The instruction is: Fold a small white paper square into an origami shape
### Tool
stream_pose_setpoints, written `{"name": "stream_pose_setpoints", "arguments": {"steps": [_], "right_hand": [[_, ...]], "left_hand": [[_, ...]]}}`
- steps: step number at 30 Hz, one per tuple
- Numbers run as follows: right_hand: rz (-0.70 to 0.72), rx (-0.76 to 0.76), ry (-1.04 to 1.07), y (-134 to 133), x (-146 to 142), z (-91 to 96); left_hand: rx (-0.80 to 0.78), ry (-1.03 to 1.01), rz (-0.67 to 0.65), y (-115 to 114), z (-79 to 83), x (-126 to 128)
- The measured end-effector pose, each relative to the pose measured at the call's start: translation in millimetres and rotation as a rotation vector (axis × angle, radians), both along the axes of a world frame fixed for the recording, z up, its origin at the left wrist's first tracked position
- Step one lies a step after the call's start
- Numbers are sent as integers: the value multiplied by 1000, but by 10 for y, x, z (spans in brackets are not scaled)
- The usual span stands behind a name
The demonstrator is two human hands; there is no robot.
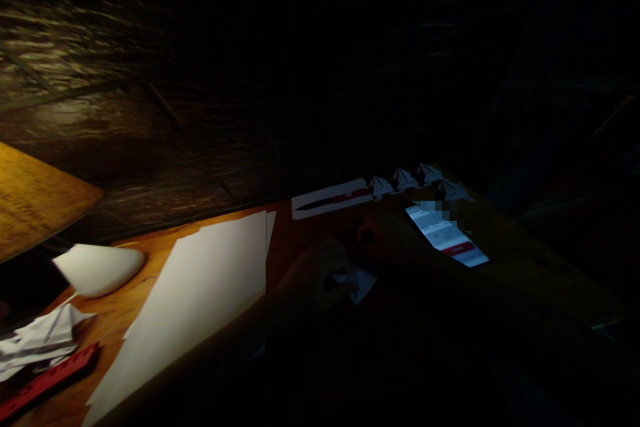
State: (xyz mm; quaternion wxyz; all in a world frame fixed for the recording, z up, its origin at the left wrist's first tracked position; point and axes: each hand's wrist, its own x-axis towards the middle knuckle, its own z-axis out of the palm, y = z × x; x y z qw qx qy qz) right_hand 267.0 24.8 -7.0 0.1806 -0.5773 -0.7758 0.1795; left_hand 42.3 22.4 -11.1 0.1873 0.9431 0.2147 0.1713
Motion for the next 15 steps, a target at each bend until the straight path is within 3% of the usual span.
{"name": "stream_pose_setpoints", "arguments": {"steps": [15], "right_hand": [[-17,-30,-18,9,-3,11]], "left_hand": [[33,15,-12,-10,-12,8]]}}
